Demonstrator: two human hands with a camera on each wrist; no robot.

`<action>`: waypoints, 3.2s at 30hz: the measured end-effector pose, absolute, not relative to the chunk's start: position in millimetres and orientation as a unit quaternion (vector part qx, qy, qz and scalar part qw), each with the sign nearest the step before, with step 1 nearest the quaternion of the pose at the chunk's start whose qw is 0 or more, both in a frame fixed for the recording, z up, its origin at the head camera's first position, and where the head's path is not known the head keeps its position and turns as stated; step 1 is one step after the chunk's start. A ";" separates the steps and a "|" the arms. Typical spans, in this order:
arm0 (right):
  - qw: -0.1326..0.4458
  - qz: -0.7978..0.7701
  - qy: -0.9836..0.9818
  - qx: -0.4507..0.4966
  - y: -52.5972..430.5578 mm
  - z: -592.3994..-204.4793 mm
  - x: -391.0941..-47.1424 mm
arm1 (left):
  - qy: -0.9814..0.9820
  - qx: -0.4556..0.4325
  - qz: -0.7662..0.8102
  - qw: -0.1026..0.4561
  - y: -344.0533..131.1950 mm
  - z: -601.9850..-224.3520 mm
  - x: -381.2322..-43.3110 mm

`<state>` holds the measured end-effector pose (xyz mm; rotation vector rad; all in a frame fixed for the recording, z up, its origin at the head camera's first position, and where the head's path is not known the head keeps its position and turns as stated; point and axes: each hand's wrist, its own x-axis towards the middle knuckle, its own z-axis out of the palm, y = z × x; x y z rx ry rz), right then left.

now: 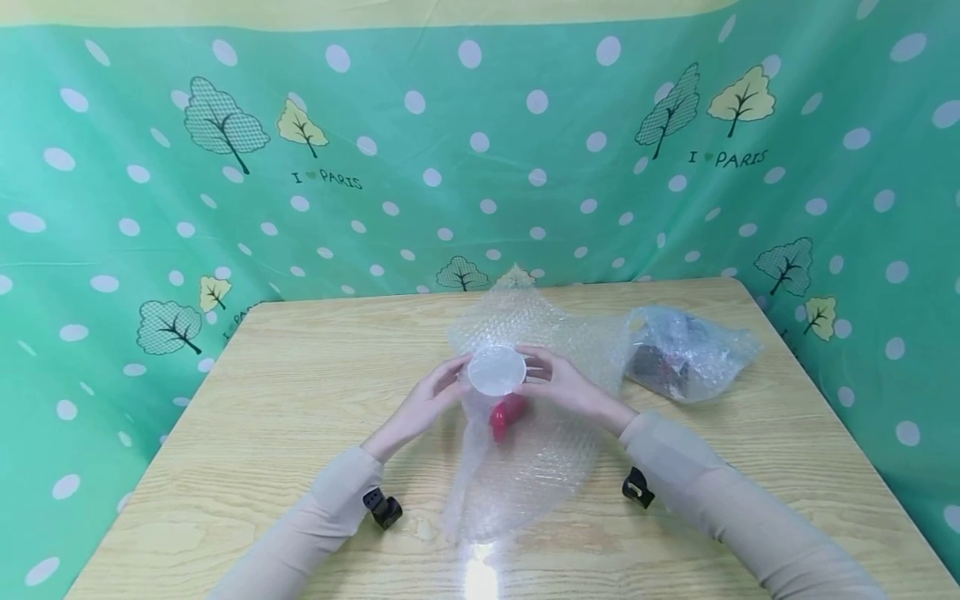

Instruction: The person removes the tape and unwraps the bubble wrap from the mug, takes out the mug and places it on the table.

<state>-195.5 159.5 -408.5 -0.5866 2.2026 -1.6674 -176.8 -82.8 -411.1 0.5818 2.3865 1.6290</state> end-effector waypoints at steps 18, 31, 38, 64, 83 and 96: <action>0.156 -0.578 0.775 -0.202 160.1 -409.3 -196.1 | 0.846 0.188 0.487 0.106 -62.3 -416.8 -172.2; 0.134 -0.577 0.776 -0.219 159.6 -411.4 -197.3 | 0.878 0.207 0.423 0.082 -62.5 -418.0 -166.4; 0.144 -0.583 0.770 -0.217 159.6 -411.3 -196.8 | 0.878 0.205 0.425 0.081 -69.2 -416.6 -162.9; 0.153 -0.582 0.771 -0.207 159.8 -410.4 -197.0 | 0.879 0.198 0.433 -0.004 -98.2 -413.9 -150.1; 0.155 -0.584 0.769 -0.206 157.9 -409.1 -197.1 | 0.881 0.220 0.415 -0.057 -116.5 -413.8 -144.5; 0.159 -0.579 0.774 -0.201 158.2 -409.7 -197.0 | 0.878 0.239 0.406 -0.087 -127.6 -415.8 -140.0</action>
